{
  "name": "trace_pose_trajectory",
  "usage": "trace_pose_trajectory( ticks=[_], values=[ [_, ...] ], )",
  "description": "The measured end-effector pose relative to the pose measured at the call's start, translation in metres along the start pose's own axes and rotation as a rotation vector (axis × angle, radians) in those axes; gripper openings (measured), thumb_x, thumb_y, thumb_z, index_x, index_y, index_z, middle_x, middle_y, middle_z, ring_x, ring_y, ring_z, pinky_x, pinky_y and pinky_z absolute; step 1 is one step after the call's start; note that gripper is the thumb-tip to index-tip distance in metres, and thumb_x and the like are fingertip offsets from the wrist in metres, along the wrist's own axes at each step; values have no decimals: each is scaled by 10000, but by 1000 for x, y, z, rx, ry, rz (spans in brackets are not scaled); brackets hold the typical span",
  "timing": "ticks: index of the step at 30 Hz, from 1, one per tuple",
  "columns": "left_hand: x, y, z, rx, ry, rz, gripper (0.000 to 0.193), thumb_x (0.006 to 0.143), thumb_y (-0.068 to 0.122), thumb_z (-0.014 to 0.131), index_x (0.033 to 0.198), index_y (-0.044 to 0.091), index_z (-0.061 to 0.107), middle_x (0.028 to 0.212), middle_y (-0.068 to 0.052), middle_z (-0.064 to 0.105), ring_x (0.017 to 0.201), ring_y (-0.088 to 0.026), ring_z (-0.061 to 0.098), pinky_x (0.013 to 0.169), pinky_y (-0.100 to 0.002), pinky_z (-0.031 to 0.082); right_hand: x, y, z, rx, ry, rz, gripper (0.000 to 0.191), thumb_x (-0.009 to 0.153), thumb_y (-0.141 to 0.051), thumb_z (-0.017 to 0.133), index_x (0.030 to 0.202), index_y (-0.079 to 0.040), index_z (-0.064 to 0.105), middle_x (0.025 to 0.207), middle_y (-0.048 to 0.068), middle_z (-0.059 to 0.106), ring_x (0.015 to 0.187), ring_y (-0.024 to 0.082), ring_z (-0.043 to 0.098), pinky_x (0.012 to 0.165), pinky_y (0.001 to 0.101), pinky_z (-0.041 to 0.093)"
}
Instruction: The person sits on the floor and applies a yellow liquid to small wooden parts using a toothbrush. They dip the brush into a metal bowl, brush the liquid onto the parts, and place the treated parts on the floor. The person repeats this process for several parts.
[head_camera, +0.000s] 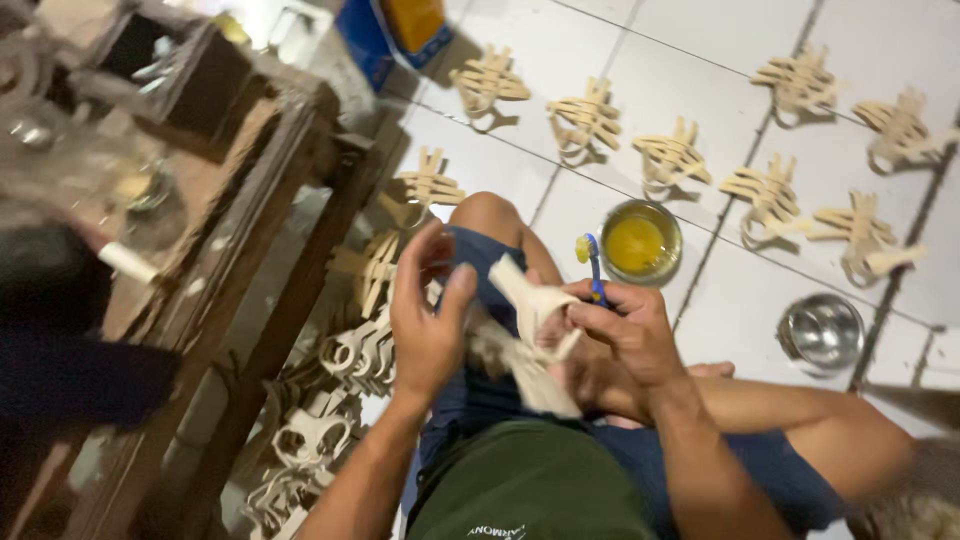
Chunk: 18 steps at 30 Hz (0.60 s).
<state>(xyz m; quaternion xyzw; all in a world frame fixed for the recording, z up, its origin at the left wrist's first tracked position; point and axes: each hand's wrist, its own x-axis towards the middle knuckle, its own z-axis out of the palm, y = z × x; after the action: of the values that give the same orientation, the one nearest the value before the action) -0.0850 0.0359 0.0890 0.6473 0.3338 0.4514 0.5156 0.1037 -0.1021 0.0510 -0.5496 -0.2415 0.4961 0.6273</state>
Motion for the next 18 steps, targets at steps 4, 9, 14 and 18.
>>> trace_pose_trajectory(
  ticks=[4,9,14,18],
  values=[
    [18,-33,20,-526,-702,-709,252,975,164,700,1113,-46,710,998,-110,741,855,-182,690,752,-324,588,-4,-15,-33,-29,-46,108,285,865,-56,731,1115,81,746,983,125,765,880,159,728,822,306,604],
    [10,-46,57,-590,-512,-755,209,985,125,672,1064,-67,698,869,-157,756,712,-187,740,654,-284,609,-21,-26,-28,-723,283,-438,387,775,-41,867,1139,-15,738,1087,58,687,739,120,567,620,263,480],
    [10,-38,90,-565,-490,-734,207,955,93,673,1084,-59,726,888,-118,757,733,-145,723,676,-254,601,-16,-27,-22,-815,257,-699,356,828,68,743,1177,22,691,1136,97,617,958,174,668,756,288,561],
    [5,-46,104,-471,-439,-720,207,944,64,651,1066,-80,736,839,-128,754,653,-134,682,598,-245,561,-12,-18,-23,-814,253,-608,232,889,49,750,1098,30,650,1111,106,586,923,176,660,731,283,553]
  ],
)
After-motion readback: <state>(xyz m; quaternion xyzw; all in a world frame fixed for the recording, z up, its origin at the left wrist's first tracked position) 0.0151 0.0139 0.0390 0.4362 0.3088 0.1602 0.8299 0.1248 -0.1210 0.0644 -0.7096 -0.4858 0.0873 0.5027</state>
